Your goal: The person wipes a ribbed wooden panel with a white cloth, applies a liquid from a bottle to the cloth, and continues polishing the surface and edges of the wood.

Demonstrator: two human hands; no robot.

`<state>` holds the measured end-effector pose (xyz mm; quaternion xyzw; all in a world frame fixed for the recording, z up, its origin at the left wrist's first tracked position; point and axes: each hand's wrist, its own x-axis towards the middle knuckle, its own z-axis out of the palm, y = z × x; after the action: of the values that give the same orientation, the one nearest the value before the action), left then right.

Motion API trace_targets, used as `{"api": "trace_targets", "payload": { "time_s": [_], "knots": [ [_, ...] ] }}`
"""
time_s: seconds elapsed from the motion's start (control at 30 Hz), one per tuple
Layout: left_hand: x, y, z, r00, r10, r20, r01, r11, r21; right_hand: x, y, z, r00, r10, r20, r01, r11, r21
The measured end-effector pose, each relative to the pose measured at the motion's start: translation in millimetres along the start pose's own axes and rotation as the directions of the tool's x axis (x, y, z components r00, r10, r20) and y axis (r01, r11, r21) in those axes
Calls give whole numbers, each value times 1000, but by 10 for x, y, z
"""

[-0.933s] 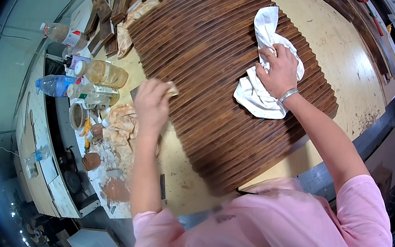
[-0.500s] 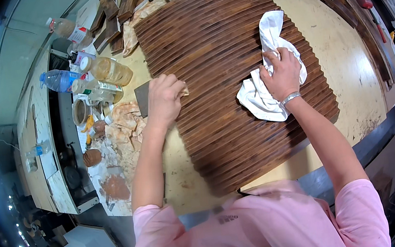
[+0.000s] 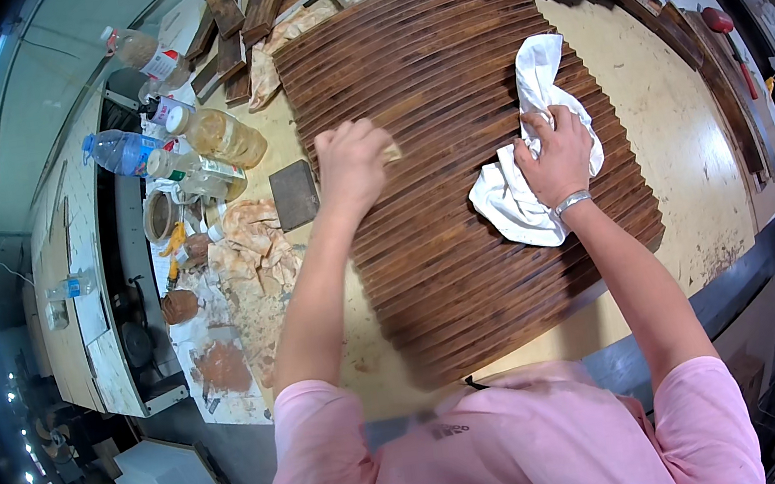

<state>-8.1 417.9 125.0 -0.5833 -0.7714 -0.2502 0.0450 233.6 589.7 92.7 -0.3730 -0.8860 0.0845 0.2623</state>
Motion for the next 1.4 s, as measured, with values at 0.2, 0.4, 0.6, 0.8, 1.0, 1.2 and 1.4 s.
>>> {"api": "trace_targets", "payload": {
  "time_s": [0.2,0.4,0.6,0.8,1.0,1.2,1.4],
  "knots": [
    [-265,-304,-501,960,-250,125,213,944,254,-15,67,-3,999,16,-36,-16,1000,0],
    [167,5,-71,991,45,-123,-48,999,-18,7,24,-27,1000,21,-3,-21,1000,-5],
    [-127,-324,-193,993,-62,96,57,997,58,-1,50,-5,1000,14,-18,-14,1000,-3],
    [-105,-439,-477,979,-178,-101,192,971,141,-16,35,-10,1000,22,-20,-22,1000,9],
    [185,-365,-195,988,-155,4,153,978,142,9,6,-39,999,30,-12,-30,999,16],
    [676,-429,-29,988,-62,-142,71,995,65,15,5,-65,999,36,-17,-36,999,14],
    [1610,75,673,993,64,-97,-67,997,-29,18,36,-58,999,45,20,-46,998,32]
  ]
}}
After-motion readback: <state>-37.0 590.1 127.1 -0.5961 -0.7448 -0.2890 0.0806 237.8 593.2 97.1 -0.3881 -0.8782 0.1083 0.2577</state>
